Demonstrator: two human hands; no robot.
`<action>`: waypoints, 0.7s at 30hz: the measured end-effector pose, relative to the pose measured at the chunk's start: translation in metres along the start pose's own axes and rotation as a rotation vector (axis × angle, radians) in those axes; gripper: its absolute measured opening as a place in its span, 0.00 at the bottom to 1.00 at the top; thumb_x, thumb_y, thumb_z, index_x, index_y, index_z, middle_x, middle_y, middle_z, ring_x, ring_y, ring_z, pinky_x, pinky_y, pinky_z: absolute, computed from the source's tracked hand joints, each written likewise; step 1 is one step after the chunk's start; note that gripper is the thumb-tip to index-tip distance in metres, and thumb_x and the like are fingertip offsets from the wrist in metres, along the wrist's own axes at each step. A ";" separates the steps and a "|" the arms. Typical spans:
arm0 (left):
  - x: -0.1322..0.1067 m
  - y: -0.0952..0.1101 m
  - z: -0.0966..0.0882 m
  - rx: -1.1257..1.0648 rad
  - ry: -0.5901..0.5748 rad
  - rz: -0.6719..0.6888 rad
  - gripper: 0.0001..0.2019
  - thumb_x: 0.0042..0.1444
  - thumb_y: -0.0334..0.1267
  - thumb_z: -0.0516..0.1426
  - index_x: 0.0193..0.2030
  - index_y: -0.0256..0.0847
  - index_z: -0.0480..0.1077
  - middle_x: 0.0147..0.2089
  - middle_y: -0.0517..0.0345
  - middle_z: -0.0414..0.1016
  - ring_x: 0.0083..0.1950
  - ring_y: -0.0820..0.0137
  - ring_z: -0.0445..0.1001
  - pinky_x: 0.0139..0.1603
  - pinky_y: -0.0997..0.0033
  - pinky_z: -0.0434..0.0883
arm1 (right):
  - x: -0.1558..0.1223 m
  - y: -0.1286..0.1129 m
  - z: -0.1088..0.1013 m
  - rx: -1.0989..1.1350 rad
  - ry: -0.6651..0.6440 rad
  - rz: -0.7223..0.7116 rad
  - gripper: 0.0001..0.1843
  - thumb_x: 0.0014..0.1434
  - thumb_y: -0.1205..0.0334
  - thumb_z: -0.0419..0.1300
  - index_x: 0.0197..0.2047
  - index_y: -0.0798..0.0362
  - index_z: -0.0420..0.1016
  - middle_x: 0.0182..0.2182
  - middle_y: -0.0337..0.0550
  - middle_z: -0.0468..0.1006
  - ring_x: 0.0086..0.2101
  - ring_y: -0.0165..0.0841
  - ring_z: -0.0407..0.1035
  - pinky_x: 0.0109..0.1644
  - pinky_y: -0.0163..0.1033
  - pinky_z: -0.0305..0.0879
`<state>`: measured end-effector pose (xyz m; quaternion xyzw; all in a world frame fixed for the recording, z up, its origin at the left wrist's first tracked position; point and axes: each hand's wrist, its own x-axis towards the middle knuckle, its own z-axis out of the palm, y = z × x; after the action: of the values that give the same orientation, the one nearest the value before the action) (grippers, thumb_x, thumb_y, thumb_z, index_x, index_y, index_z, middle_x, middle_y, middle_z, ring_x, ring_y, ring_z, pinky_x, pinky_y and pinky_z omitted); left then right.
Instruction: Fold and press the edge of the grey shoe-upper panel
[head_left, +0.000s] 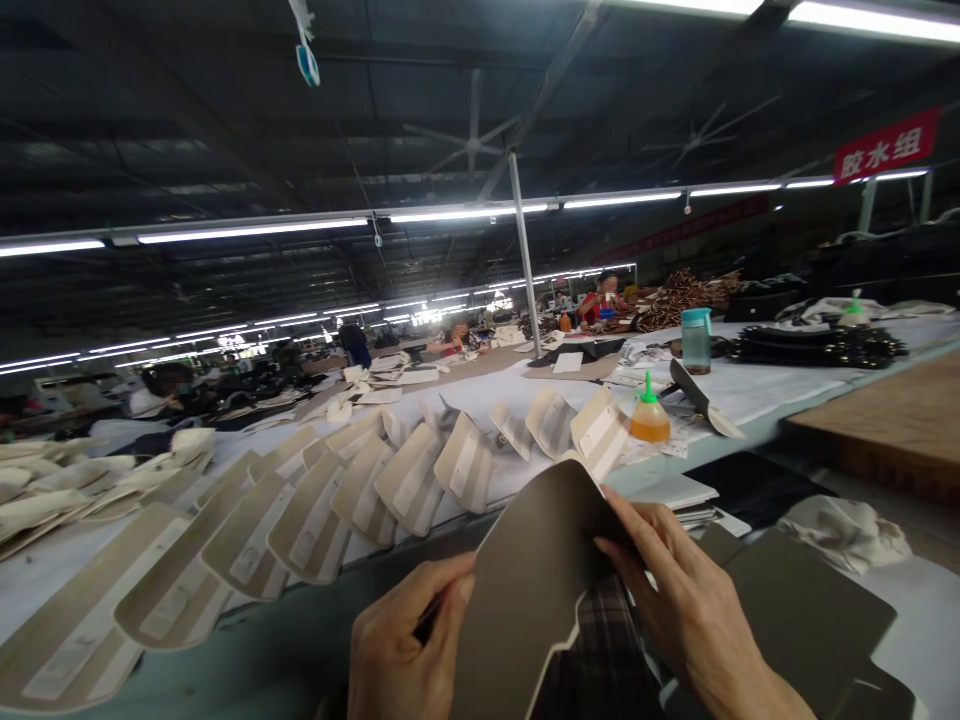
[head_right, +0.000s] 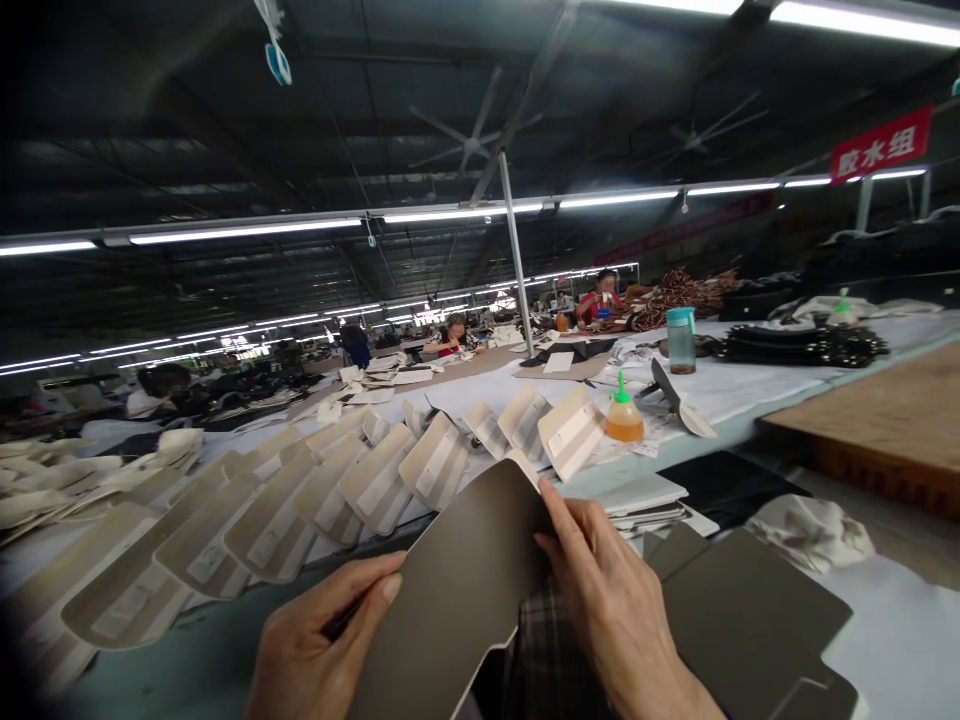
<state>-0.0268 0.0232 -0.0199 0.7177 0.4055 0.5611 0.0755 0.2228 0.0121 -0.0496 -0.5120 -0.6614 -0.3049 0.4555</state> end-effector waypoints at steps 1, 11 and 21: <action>0.000 0.000 0.001 -0.009 0.001 -0.003 0.06 0.59 0.38 0.61 0.38 0.47 0.81 0.33 0.65 0.84 0.34 0.74 0.82 0.38 0.84 0.75 | 0.001 0.000 -0.002 0.077 0.017 -0.012 0.24 0.67 0.69 0.55 0.64 0.51 0.60 0.38 0.44 0.75 0.33 0.31 0.75 0.32 0.32 0.71; 0.002 -0.003 0.009 0.009 0.026 0.132 0.07 0.60 0.33 0.59 0.39 0.48 0.79 0.34 0.66 0.84 0.34 0.74 0.82 0.38 0.84 0.74 | 0.020 -0.010 -0.039 0.784 -0.469 0.394 0.15 0.64 0.45 0.56 0.36 0.45 0.74 0.36 0.39 0.79 0.39 0.37 0.75 0.42 0.36 0.71; 0.006 0.019 -0.014 0.036 0.034 0.209 0.10 0.59 0.31 0.60 0.42 0.52 0.78 0.35 0.74 0.83 0.34 0.80 0.81 0.39 0.90 0.71 | 0.024 -0.002 -0.043 0.806 -0.331 0.448 0.21 0.63 0.47 0.58 0.23 0.48 0.72 0.26 0.38 0.66 0.29 0.31 0.64 0.33 0.34 0.65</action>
<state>-0.0290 0.0094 0.0002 0.7478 0.3397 0.5705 -0.0032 0.2318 -0.0167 -0.0099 -0.4663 -0.6640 0.1663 0.5604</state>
